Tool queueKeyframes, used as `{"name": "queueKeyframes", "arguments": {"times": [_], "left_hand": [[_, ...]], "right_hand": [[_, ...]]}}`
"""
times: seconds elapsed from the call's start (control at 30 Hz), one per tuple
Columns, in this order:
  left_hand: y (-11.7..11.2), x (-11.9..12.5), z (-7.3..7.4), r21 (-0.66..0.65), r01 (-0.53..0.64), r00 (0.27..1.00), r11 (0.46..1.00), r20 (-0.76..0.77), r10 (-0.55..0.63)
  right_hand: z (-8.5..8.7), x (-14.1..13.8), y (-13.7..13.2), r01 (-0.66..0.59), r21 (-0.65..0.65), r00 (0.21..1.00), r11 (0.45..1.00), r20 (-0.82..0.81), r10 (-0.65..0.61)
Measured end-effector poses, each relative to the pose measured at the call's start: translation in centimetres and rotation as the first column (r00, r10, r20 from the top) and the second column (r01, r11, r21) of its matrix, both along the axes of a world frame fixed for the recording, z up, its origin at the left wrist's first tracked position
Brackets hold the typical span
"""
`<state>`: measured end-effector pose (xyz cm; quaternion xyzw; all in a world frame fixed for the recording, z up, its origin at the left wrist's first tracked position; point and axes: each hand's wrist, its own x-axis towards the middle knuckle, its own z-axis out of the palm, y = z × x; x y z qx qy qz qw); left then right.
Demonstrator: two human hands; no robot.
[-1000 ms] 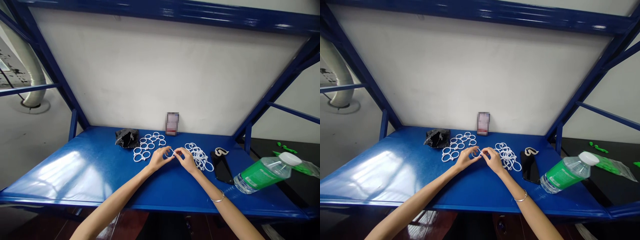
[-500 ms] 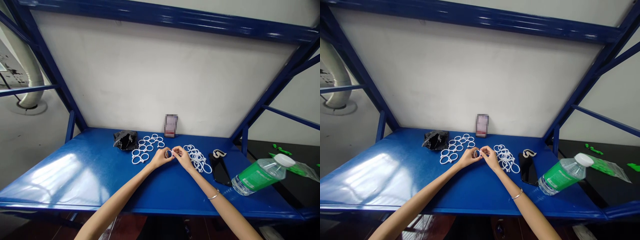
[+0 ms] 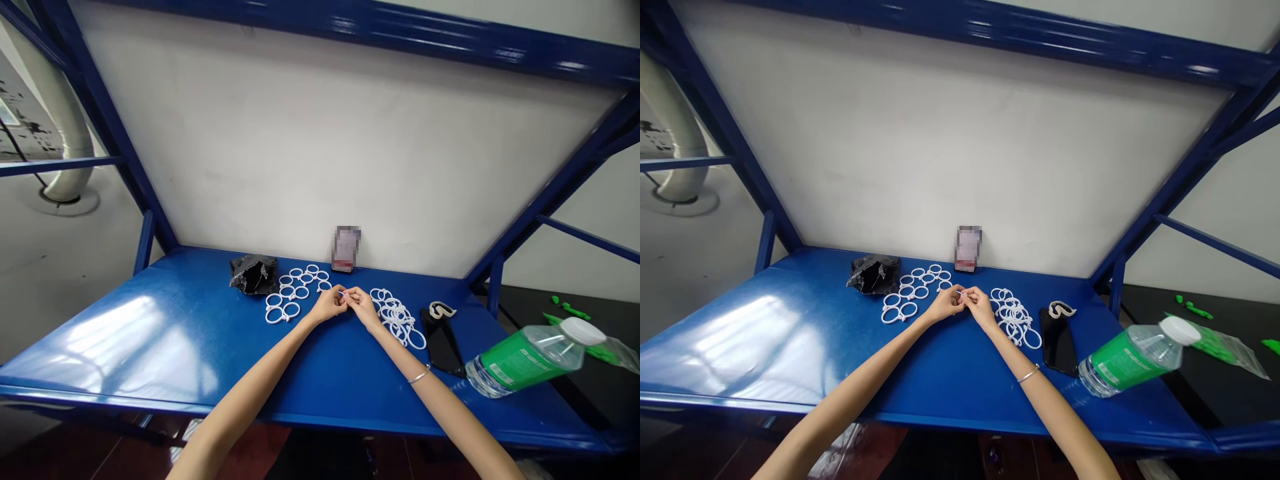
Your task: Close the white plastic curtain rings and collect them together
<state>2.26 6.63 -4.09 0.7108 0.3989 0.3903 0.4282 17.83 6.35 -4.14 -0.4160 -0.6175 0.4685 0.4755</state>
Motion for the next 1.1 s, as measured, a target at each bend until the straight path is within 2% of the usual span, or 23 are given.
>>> {"name": "queueKeyframes", "arguments": {"times": [0.13,0.23,0.37,0.6,0.87,1.1], "left_hand": [[-0.2,0.1,0.2,0.047,-0.022,0.999,0.999,-0.022,0.023],[-0.3,0.1,0.4,0.03,-0.002,1.0,1.0,-0.009,0.002],[-0.5,0.0,0.5,0.012,0.029,0.999,1.0,0.025,-0.029],[-0.7,0.0,0.5,0.014,0.017,0.999,1.0,-0.038,-0.017],[-1.1,0.0,0.7,0.03,0.038,0.998,0.999,-0.041,-0.037],[-1.3,0.1,1.0,0.011,0.027,0.999,1.0,-0.023,-0.027]], "right_hand": [[0.1,0.3,0.0,-0.054,-0.022,0.998,0.998,0.011,0.055],[0.3,0.9,-0.1,-0.117,-0.06,0.993,0.991,0.028,0.119],[0.1,1.3,-0.1,-0.14,-0.068,0.989,0.988,0.046,0.143],[-0.7,1.4,-0.7,-0.109,-0.053,0.991,0.993,0.068,0.112],[0.0,1.4,-1.7,-0.089,0.014,0.99,0.996,0.11,0.087],[0.1,1.3,-1.8,-0.094,0.011,0.988,0.996,0.121,0.092]]}}
